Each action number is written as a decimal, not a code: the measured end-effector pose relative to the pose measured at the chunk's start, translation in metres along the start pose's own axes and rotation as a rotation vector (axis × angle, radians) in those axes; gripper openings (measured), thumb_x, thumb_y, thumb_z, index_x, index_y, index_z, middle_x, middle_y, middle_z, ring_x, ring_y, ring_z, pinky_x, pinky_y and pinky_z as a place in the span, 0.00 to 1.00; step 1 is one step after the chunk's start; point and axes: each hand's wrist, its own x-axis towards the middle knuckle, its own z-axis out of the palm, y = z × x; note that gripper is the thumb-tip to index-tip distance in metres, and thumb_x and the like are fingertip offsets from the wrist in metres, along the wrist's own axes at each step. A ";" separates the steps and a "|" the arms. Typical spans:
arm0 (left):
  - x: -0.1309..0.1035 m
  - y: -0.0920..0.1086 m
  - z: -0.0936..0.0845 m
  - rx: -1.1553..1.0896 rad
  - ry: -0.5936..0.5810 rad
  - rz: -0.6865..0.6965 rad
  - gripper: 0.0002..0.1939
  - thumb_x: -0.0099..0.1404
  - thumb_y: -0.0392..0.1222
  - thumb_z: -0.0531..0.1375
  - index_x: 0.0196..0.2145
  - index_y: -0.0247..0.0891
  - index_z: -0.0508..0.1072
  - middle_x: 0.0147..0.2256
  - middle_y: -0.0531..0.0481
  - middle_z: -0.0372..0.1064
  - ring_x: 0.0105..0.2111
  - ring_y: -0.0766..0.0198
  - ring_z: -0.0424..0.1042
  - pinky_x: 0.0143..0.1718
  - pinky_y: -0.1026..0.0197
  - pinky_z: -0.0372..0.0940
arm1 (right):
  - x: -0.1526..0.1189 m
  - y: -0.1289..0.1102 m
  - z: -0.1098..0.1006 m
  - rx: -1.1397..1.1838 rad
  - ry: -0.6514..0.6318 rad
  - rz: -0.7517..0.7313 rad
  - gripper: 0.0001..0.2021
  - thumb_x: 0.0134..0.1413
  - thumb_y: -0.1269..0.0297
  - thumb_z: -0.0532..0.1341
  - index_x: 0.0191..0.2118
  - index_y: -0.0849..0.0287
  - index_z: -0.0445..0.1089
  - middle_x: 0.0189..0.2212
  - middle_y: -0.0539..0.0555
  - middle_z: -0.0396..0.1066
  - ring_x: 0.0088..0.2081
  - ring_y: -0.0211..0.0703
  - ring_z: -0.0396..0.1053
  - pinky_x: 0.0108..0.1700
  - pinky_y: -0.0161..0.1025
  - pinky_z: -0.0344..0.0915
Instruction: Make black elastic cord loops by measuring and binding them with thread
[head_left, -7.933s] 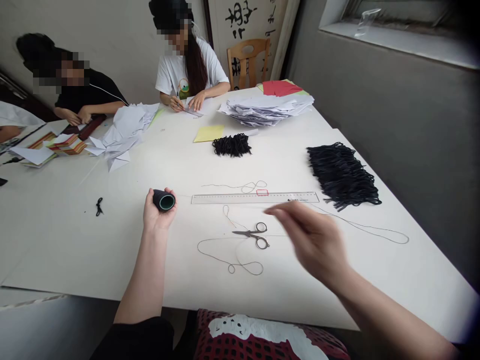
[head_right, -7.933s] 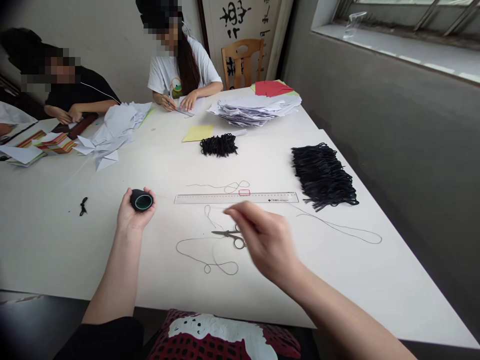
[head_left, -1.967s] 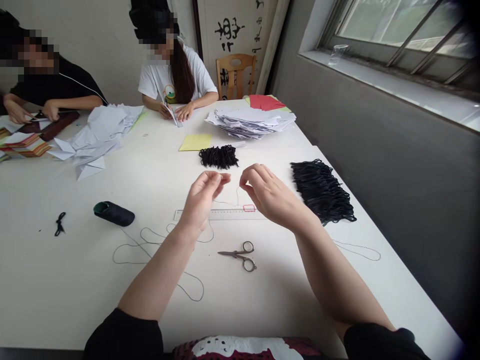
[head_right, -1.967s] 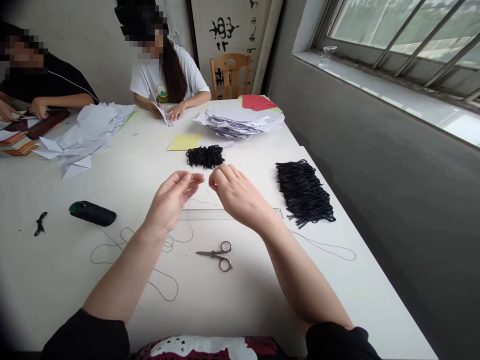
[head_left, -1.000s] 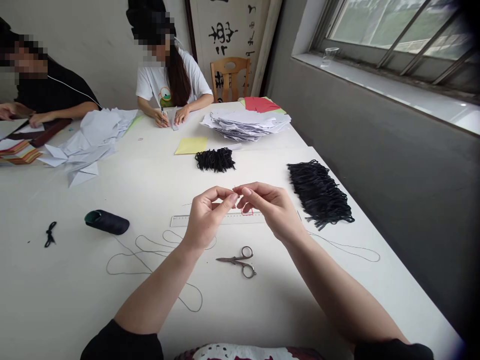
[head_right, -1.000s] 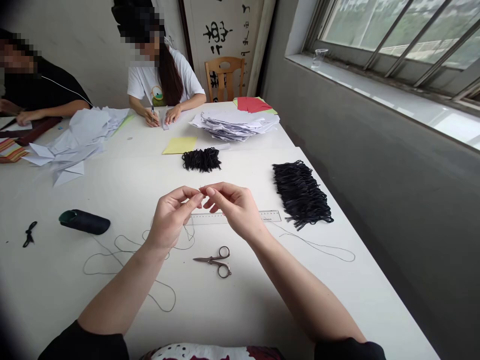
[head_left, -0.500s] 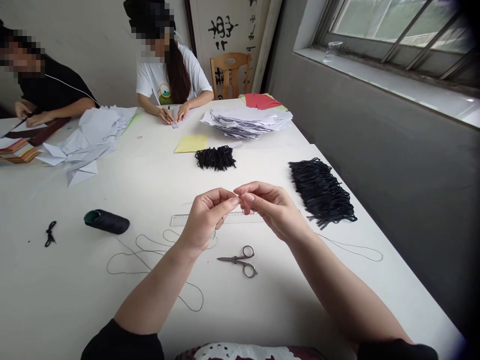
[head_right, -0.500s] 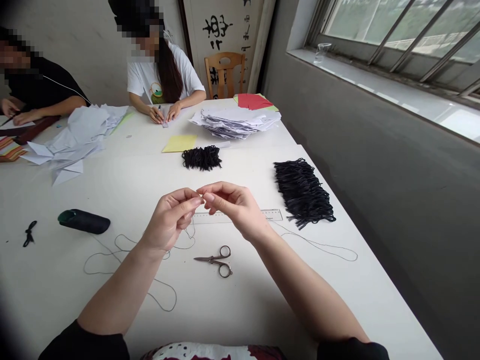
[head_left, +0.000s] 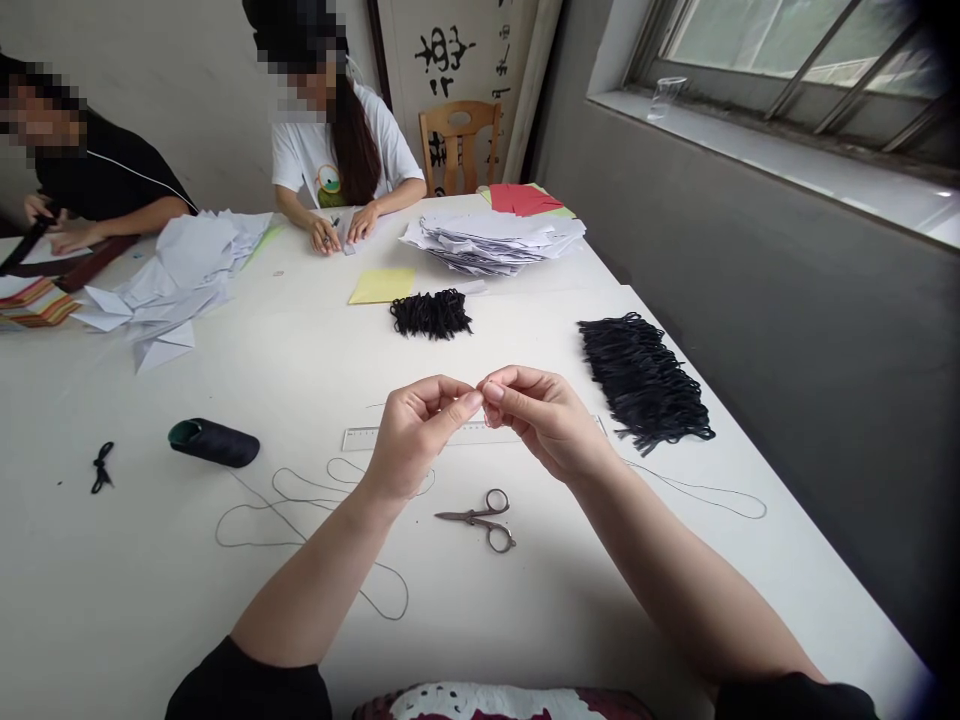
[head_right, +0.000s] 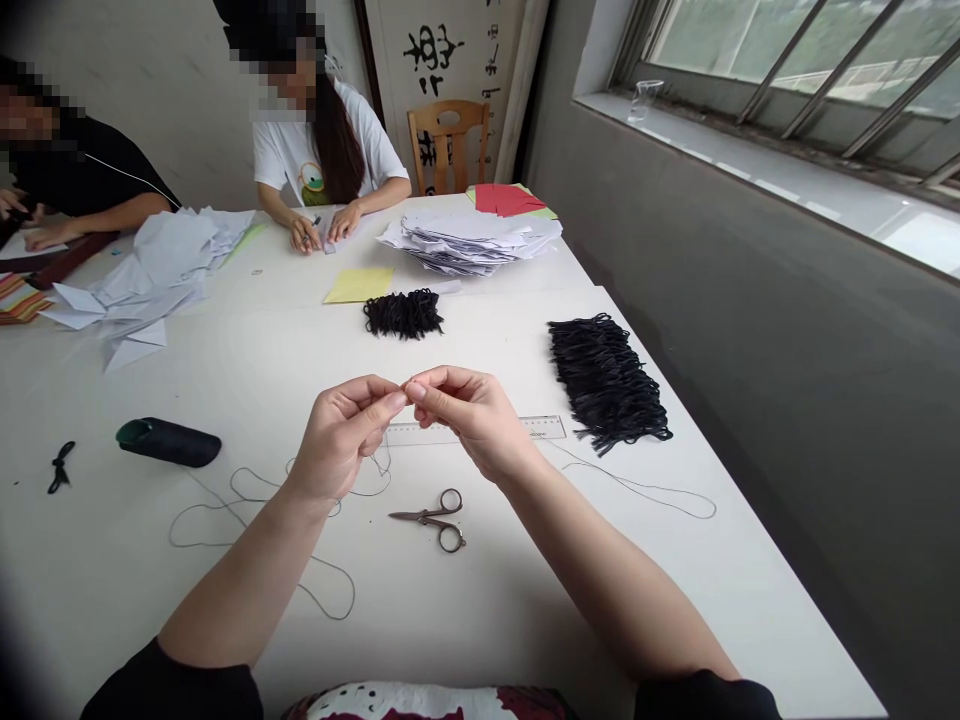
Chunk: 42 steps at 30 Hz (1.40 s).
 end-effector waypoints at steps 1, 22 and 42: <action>0.000 0.000 0.000 0.001 0.008 0.002 0.10 0.59 0.48 0.66 0.27 0.39 0.76 0.15 0.59 0.52 0.16 0.74 0.43 0.17 0.63 0.43 | 0.000 0.000 0.000 -0.015 0.007 -0.017 0.15 0.43 0.55 0.73 0.28 0.60 0.73 0.21 0.48 0.67 0.25 0.32 0.62 0.32 0.35 0.63; 0.002 -0.002 0.003 -0.133 0.022 -0.060 0.09 0.57 0.45 0.66 0.26 0.37 0.75 0.15 0.60 0.52 0.15 0.75 0.43 0.16 0.67 0.39 | -0.004 0.003 0.002 -0.137 0.080 -0.228 0.11 0.54 0.57 0.68 0.32 0.60 0.76 0.24 0.51 0.72 0.27 0.34 0.69 0.33 0.35 0.70; 0.001 -0.007 0.003 -0.187 0.064 -0.048 0.11 0.57 0.45 0.66 0.23 0.37 0.74 0.13 0.61 0.47 0.15 0.75 0.41 0.15 0.67 0.39 | -0.001 0.007 0.007 0.039 0.060 -0.071 0.08 0.46 0.57 0.72 0.30 0.55 0.80 0.24 0.50 0.70 0.27 0.32 0.64 0.32 0.33 0.66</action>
